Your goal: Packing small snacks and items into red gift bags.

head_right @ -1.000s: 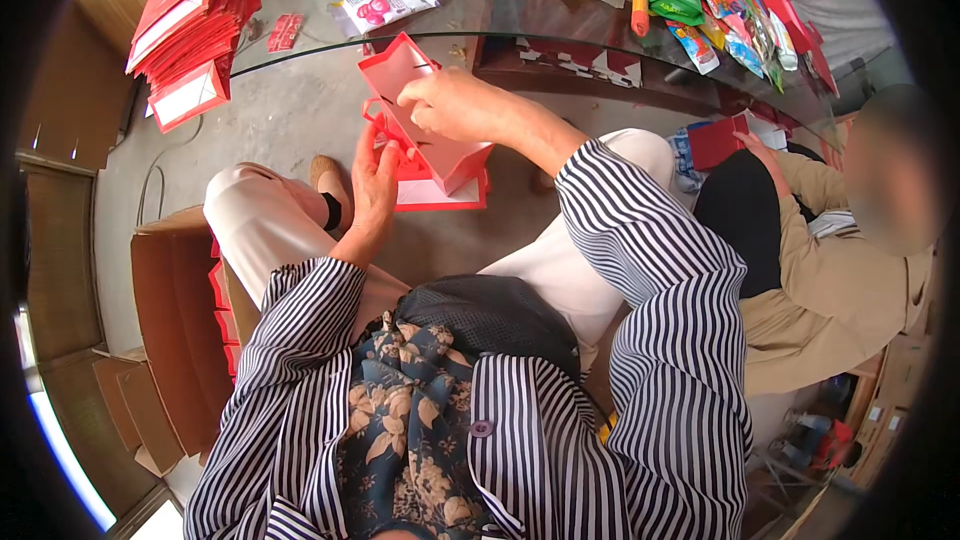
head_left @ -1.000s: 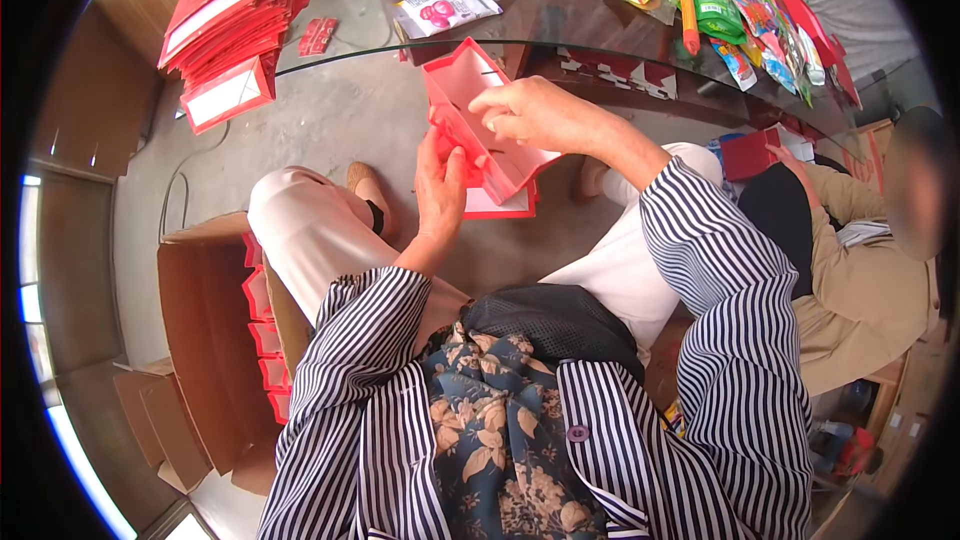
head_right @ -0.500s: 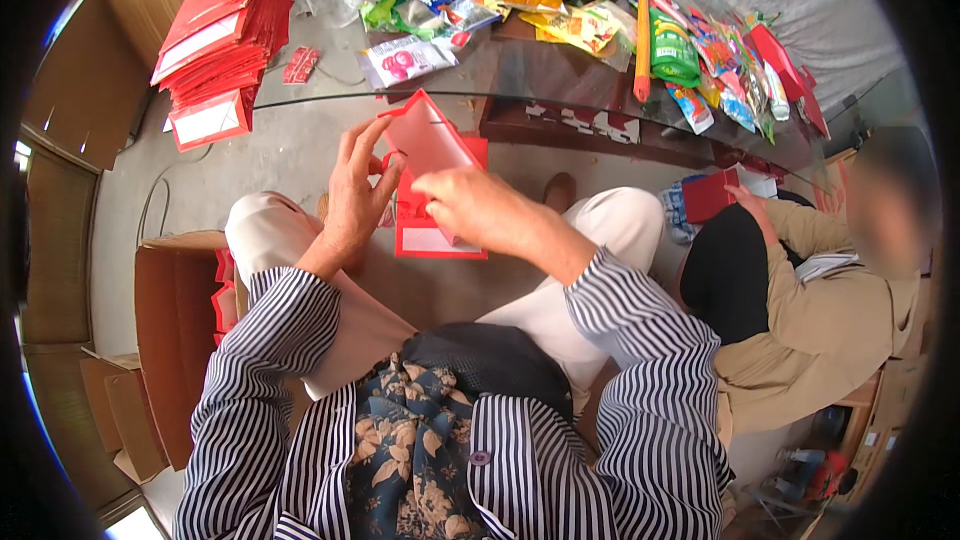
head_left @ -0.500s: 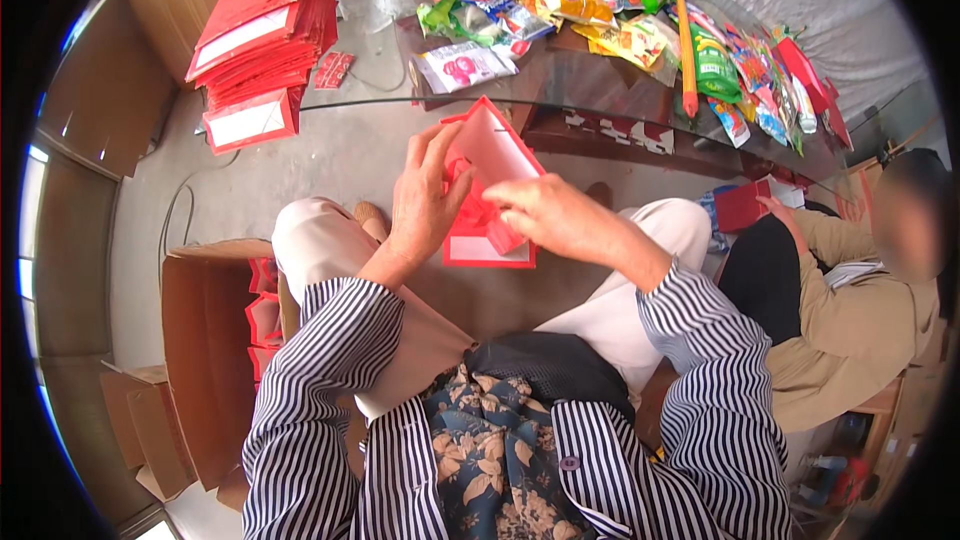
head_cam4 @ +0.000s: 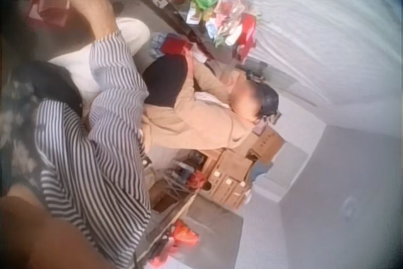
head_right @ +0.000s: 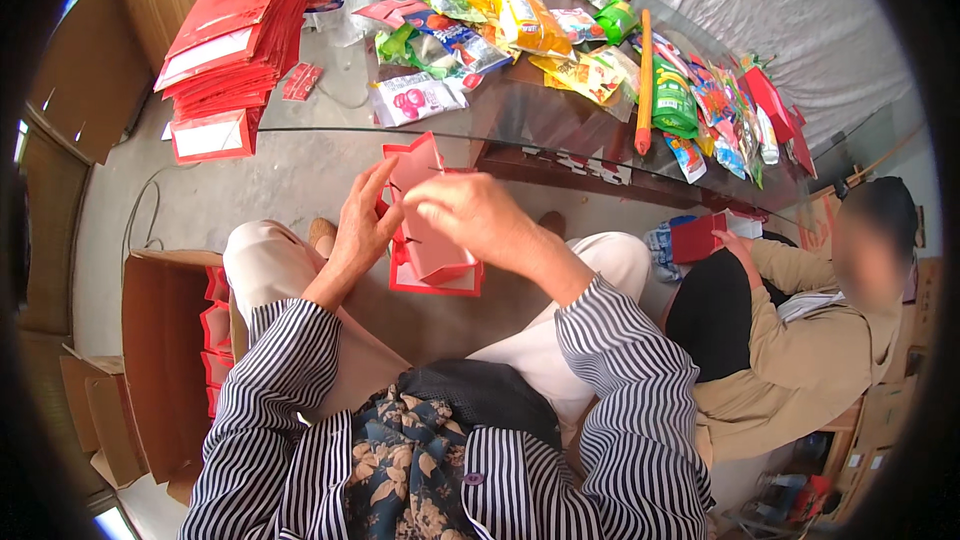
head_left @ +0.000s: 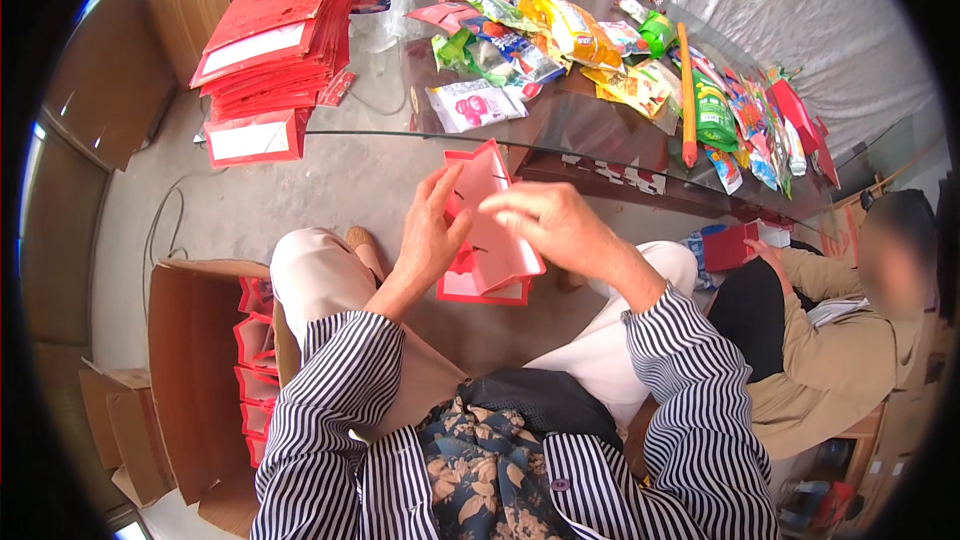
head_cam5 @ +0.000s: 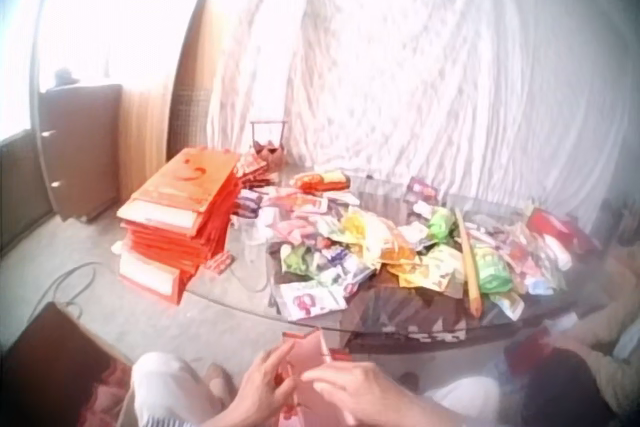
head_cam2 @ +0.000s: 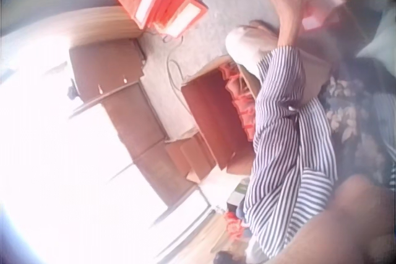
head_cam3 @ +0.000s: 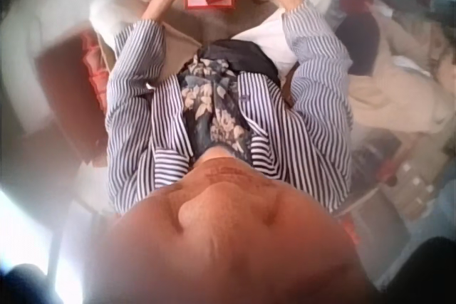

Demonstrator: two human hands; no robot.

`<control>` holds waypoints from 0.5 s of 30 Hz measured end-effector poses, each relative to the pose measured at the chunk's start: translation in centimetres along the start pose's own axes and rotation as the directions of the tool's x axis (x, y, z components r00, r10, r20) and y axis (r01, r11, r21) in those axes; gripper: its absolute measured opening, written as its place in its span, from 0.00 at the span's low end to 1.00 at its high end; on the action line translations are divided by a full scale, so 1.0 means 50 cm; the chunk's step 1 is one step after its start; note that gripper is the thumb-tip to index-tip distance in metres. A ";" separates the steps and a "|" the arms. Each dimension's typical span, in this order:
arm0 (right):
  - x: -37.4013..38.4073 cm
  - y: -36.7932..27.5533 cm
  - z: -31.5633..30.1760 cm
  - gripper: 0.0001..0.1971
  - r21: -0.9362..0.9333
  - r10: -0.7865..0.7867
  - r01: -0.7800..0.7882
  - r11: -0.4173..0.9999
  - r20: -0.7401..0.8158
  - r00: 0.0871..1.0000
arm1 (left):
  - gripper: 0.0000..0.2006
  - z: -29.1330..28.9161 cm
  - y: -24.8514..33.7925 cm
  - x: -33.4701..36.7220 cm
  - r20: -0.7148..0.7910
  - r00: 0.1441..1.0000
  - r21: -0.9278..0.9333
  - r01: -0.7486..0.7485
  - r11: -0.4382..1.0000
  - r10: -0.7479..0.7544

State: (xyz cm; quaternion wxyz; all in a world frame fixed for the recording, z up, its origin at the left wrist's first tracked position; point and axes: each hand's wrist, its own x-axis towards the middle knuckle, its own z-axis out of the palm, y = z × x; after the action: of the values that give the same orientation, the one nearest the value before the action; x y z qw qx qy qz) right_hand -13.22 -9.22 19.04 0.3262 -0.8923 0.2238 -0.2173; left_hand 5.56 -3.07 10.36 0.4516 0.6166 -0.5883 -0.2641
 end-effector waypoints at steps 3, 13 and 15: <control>0.027 0.047 -0.028 0.10 0.013 0.139 -0.139 0.990 -0.147 0.979 | 0.27 -0.011 0.009 0.003 0.028 1.000 -0.026 0.004 1.000 -0.003; 0.138 0.256 -0.128 0.18 0.681 0.619 -0.209 0.701 -0.437 0.653 | 0.24 0.001 -0.002 -0.001 0.013 0.997 -0.016 -0.079 0.997 0.079; 0.172 0.288 -0.148 0.18 0.806 0.704 -0.180 0.563 -0.354 0.615 | 0.24 0.000 -0.006 -0.003 0.017 0.997 -0.016 -0.075 0.997 0.075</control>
State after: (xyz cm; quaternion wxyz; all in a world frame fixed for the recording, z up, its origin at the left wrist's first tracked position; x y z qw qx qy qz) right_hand -13.97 -27.33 16.47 0.5869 -0.4669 0.4542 -0.4809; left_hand 5.70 -2.95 10.07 0.4607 0.5883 -0.6129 -0.2568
